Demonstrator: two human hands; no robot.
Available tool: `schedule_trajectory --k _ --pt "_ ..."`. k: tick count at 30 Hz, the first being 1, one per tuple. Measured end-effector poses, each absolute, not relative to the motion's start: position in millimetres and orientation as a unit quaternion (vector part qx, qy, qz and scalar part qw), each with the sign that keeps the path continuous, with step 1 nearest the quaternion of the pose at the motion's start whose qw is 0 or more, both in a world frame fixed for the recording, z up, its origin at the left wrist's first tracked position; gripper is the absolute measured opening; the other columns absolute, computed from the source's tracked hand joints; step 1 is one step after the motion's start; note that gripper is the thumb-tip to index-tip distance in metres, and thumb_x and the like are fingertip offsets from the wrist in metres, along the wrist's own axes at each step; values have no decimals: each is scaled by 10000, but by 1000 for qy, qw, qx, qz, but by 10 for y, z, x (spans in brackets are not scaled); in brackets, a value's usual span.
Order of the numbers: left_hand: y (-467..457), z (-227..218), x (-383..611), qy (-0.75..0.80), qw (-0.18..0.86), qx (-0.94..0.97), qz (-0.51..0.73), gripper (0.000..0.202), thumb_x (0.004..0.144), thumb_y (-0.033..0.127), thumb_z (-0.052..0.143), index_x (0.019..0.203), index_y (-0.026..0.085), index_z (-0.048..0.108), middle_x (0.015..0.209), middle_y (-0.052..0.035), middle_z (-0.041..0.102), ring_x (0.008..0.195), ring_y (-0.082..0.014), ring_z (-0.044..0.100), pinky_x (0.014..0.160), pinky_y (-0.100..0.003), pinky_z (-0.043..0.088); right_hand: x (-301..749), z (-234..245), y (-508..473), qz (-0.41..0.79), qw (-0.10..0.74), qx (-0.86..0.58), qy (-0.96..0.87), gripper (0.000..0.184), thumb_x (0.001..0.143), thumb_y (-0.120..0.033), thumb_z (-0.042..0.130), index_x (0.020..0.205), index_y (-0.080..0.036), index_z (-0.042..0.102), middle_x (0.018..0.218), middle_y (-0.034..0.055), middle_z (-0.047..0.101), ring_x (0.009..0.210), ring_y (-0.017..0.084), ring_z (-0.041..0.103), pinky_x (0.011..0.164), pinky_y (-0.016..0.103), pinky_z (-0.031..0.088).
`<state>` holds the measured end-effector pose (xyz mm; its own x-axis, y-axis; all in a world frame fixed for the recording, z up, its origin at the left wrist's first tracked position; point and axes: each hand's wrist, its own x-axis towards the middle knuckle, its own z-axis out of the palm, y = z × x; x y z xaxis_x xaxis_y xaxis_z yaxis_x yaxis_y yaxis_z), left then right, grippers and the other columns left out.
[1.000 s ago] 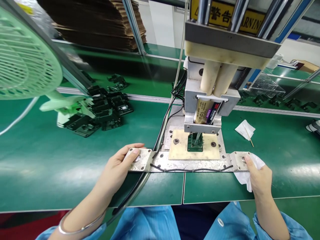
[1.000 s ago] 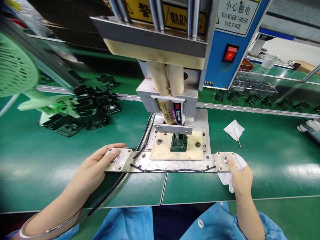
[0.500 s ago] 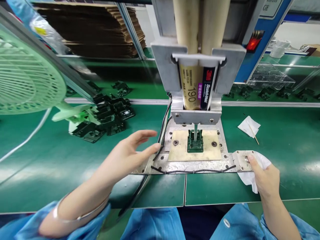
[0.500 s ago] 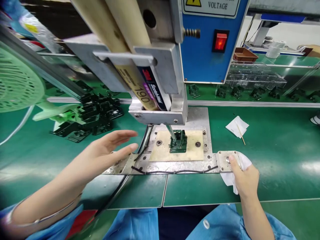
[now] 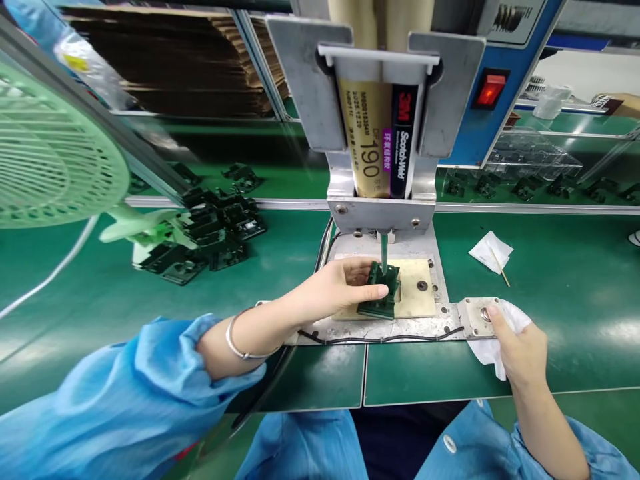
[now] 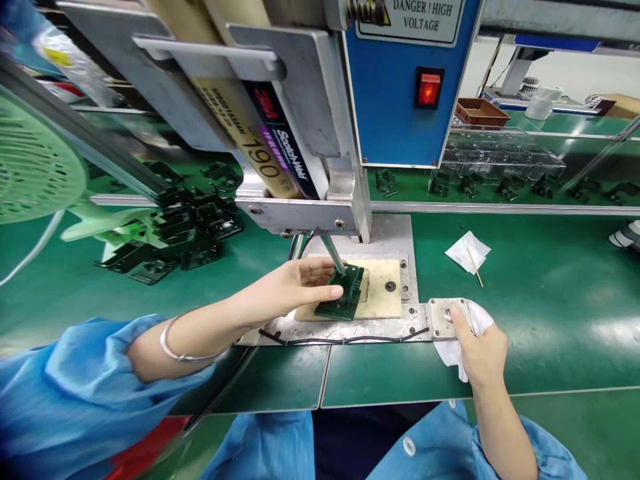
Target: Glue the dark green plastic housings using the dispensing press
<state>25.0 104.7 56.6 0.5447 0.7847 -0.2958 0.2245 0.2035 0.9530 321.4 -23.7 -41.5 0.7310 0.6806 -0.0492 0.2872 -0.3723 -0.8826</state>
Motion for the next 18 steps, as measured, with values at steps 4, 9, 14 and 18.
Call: schedule_trajectory --k 4,9,14,18 --pt "881 658 127 436 684 568 139 511 765 547 756 1064 133 728 1082 -109 740 992 -271 671 876 -364 521 3263 -521 -228 203 484 -794 -307 676 638 -694 763 1000 -123 772 954 144 753 955 374 691 828 441 520" --pt "516 673 -4 381 834 391 81 615 704 643 766 1034 125 764 990 -125 763 895 -258 690 809 -342 530 3192 -435 -432 78 579 -738 -337 552 817 -595 691 1059 -103 754 932 138 741 870 306 690 763 398 525" --pt "229 565 27 232 903 360 -29 648 739 698 666 879 76 784 721 -113 741 697 -245 687 666 -324 519 2734 281 -713 269 512 -378 -722 413 997 -535 475 1116 -234 733 739 19 618 568 136 562 519 271 393" --pt "124 423 101 283 896 341 -35 618 602 727 735 622 111 689 437 -21 551 487 -184 564 522 -292 431 2253 724 -594 306 435 -295 -794 725 971 -733 229 824 -202 700 620 -39 433 486 80 384 549 280 314"
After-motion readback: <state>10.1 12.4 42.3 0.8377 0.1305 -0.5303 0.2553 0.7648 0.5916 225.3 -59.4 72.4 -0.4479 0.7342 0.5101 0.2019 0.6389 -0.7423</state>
